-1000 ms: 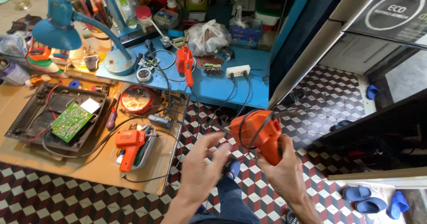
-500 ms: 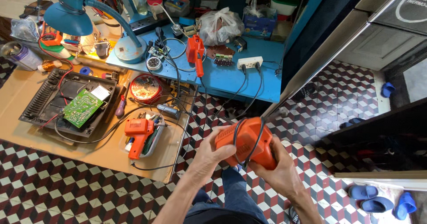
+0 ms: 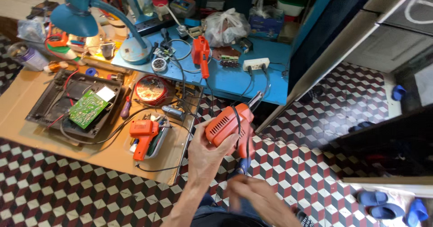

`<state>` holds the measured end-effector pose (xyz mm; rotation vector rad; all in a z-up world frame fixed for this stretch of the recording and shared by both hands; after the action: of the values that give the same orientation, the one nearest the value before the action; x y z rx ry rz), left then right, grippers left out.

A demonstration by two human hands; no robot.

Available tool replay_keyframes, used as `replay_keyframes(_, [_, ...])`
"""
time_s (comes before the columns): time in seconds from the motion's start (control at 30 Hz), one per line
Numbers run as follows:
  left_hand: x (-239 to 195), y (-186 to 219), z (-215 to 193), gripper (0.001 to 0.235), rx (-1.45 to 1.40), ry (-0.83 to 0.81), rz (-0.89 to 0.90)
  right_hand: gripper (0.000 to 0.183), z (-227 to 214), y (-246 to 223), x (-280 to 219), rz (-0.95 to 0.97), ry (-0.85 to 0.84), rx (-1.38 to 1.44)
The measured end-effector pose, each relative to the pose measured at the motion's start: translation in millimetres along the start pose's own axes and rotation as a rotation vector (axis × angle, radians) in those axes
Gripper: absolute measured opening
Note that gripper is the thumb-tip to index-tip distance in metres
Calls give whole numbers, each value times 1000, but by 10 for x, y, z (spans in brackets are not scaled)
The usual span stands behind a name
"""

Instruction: The person uses a heat gun to apply heat to a green circuit board with a heatsink, then connects multimeter probes to test the board. The person unplugs and replugs the heat gun cord and continues heating the board.

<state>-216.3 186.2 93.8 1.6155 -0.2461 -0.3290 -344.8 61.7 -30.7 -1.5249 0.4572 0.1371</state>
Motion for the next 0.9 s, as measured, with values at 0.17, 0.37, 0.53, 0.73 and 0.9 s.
replay_keyframes(0.17, [56, -35, -256, 54, 340, -60, 32, 41, -1161, -455, -381, -218, 592, -197])
replay_keyframes(0.37, [86, -37, -316, 60, 190, 26, 82, 37, -1458, -476, 56, -67, 466, -610])
replay_keyframes(0.53, [199, -53, -458, 73, 580, 3, 3, 35, -1488, 184, 361, 246, 125, -951])
replay_keyframes(0.73, [163, -128, -501, 69, 505, -85, -82, 34, -908, 353, 356, -76, 30, -1030])
replay_keyframes(0.9, [101, 85, -369, 68, 375, 22, -73, 77, -225, -163, 105, -201, 99, -251])
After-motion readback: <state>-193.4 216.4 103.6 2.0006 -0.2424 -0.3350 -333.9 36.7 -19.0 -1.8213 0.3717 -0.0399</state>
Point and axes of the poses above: each hand's wrist, its own x-axis towards the middle knuckle, its own z-axis out of the palm, y = z × x, the point moved 7 cm from there along x, towards the middle knuckle, and after that the axes turned 9 degrees about x, right-handed, at the moved point
